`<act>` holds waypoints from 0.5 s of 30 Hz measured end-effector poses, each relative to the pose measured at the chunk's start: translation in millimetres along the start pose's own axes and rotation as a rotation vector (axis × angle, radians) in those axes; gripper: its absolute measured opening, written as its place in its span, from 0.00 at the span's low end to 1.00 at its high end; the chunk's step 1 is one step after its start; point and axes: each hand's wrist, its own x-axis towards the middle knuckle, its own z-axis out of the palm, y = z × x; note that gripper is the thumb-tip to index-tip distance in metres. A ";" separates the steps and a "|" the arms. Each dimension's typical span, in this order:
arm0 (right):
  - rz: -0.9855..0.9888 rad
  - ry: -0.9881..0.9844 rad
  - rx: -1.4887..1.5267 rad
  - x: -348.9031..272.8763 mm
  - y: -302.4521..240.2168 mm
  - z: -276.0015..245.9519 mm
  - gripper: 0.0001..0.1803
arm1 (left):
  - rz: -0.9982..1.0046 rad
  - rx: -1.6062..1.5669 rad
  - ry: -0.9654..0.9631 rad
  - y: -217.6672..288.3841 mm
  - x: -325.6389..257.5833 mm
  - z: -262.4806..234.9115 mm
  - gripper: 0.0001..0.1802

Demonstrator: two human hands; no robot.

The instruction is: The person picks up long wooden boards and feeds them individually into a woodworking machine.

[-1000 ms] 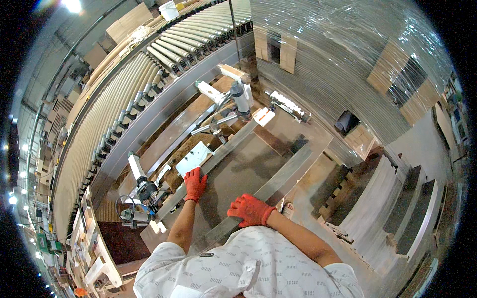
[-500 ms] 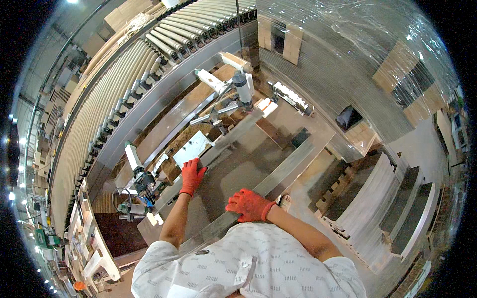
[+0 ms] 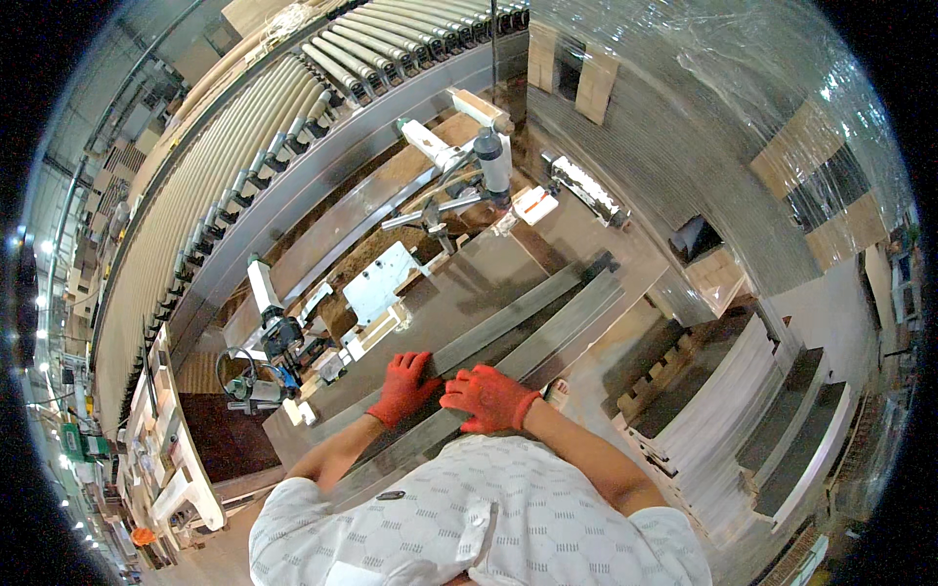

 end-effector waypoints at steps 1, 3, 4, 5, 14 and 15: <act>-0.001 -0.005 0.008 0.3 -1.9 -2.4 0.31 | -0.066 0.011 -0.115 -4.8 -7.2 -2.5 0.25; 0.002 -0.024 0.018 1.1 -2.0 -2.6 0.31 | -0.196 0.034 -0.350 -14.7 -23.1 -8.1 0.35; 0.007 -0.038 0.020 2.0 0.0 -1.0 0.31 | -0.186 0.032 -0.361 -18.9 -29.6 -8.3 0.34; 0.010 -0.052 0.023 2.5 1.6 -0.4 0.31 | -0.177 0.030 -0.371 -23.2 -35.9 -7.2 0.34; 0.012 0.066 0.043 13.0 9.4 -13.5 0.34 | -0.226 -0.627 -0.285 26.4 -39.8 -55.3 0.35; 0.038 0.066 0.023 15.1 10.9 -15.9 0.34 | -0.210 -0.644 -0.260 54.7 -35.9 -74.6 0.36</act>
